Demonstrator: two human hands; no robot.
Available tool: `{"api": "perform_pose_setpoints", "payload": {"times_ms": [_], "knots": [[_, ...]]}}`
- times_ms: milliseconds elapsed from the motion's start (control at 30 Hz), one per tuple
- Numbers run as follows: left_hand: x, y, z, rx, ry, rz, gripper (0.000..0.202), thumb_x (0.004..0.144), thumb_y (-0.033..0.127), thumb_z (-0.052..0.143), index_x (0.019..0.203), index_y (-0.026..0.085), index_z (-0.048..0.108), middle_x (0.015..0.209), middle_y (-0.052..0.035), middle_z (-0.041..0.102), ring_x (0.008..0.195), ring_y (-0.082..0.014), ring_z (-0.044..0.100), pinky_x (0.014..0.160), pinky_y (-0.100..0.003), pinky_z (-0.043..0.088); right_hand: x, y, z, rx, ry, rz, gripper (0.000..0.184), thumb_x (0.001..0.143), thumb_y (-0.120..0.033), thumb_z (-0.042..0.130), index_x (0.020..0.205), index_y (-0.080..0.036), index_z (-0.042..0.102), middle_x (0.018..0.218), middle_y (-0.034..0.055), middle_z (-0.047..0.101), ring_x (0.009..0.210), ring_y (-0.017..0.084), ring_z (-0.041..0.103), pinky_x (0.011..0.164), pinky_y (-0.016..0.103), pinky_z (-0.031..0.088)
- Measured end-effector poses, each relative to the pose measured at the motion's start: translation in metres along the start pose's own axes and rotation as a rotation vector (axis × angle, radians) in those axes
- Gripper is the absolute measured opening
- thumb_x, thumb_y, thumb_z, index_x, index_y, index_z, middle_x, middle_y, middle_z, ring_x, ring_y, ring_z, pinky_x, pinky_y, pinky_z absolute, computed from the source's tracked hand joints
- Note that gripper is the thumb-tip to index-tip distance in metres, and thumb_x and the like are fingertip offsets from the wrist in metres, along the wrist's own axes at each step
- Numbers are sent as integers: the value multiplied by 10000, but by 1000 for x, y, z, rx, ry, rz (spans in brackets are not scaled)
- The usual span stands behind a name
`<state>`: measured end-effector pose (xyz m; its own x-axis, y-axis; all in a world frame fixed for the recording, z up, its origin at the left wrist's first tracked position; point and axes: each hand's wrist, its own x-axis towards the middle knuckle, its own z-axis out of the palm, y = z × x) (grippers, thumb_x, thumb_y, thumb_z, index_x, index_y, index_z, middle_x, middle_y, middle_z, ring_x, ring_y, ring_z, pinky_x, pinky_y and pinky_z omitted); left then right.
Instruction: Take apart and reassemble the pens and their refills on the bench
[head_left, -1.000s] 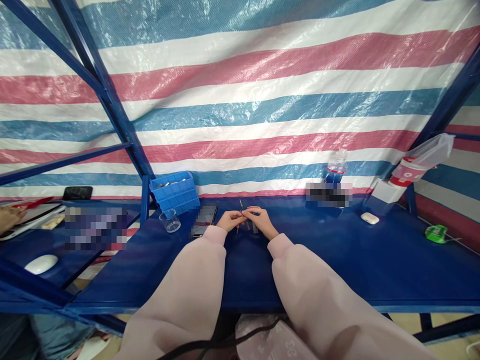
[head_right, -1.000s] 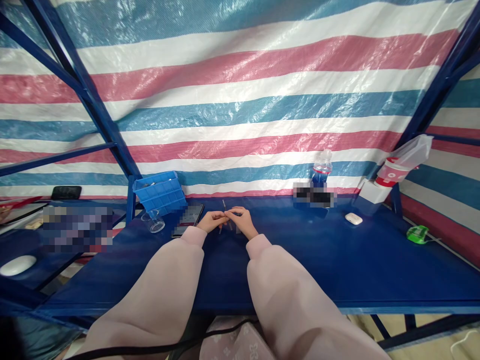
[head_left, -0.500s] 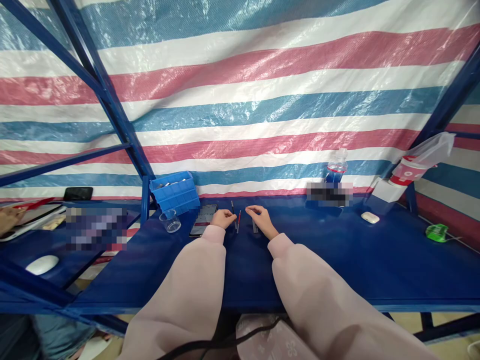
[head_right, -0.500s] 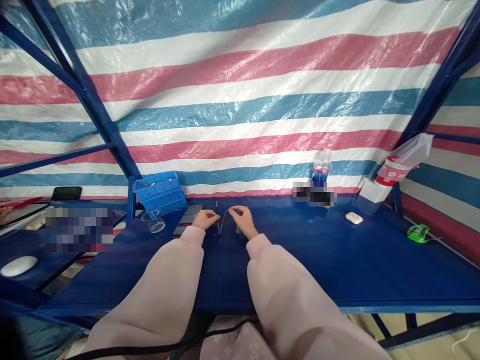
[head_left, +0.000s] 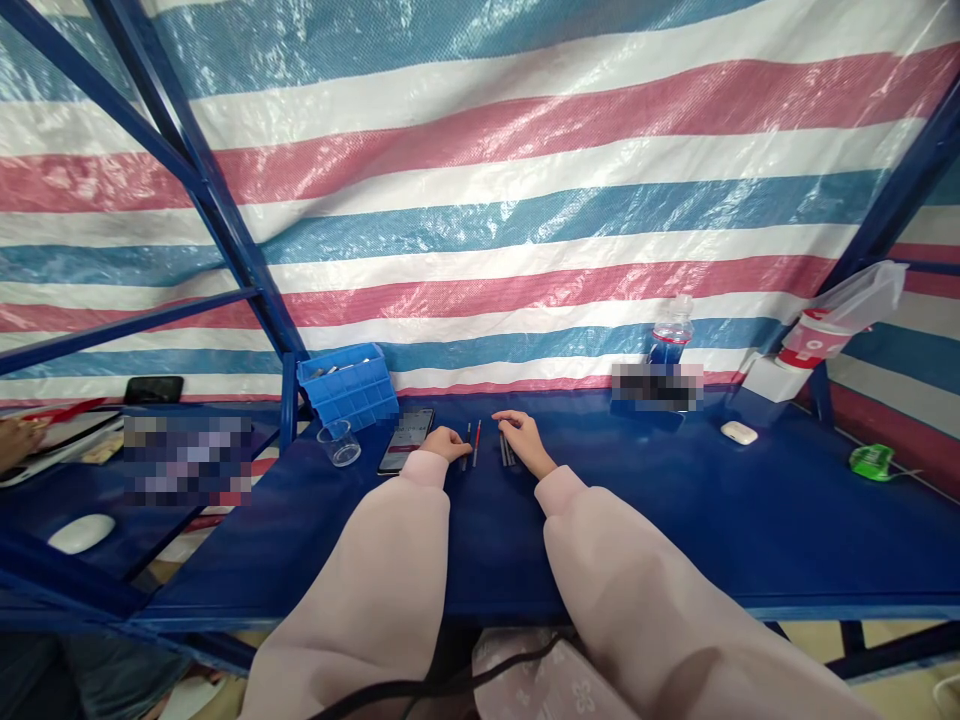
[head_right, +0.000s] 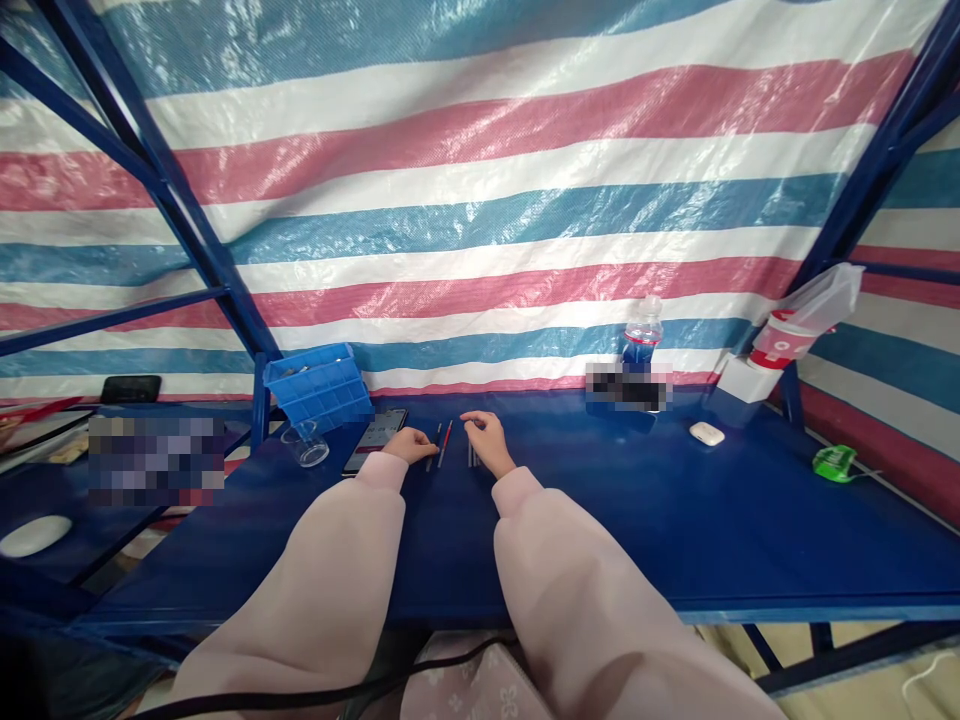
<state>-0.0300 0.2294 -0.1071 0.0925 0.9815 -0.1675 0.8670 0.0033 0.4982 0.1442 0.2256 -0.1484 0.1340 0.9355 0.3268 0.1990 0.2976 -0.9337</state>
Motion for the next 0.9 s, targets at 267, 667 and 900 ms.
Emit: {"api": "perform_pose_setpoints", "payload": {"times_ms": [267, 667, 900], "knots": [[-2, 3, 4, 20, 9, 64, 305, 674, 459, 588, 590, 166, 605, 578, -22, 595, 587, -146, 544, 512, -227, 348, 0, 4, 0, -24, -14, -23, 286, 648, -186, 466, 839, -185, 680, 935, 37, 600, 843, 170, 558, 829, 312, 441], [-4, 6, 6, -85, -8, 129, 292, 686, 434, 575, 618, 153, 620, 472, 12, 528, 486, -117, 495, 507, -223, 359, -1, 8, 1, -98, -99, -59, 312, 611, -119, 497, 861, -178, 673, 963, 46, 587, 860, 164, 559, 826, 305, 460], [-4, 7, 7, -93, 1, 143, 294, 688, 434, 572, 619, 154, 626, 453, 17, 518, 479, -115, 492, 494, -221, 354, -6, 4, 2, -162, -115, -61, 344, 590, -73, 486, 859, -186, 668, 994, 47, 538, 870, 156, 539, 807, 291, 470]]}}
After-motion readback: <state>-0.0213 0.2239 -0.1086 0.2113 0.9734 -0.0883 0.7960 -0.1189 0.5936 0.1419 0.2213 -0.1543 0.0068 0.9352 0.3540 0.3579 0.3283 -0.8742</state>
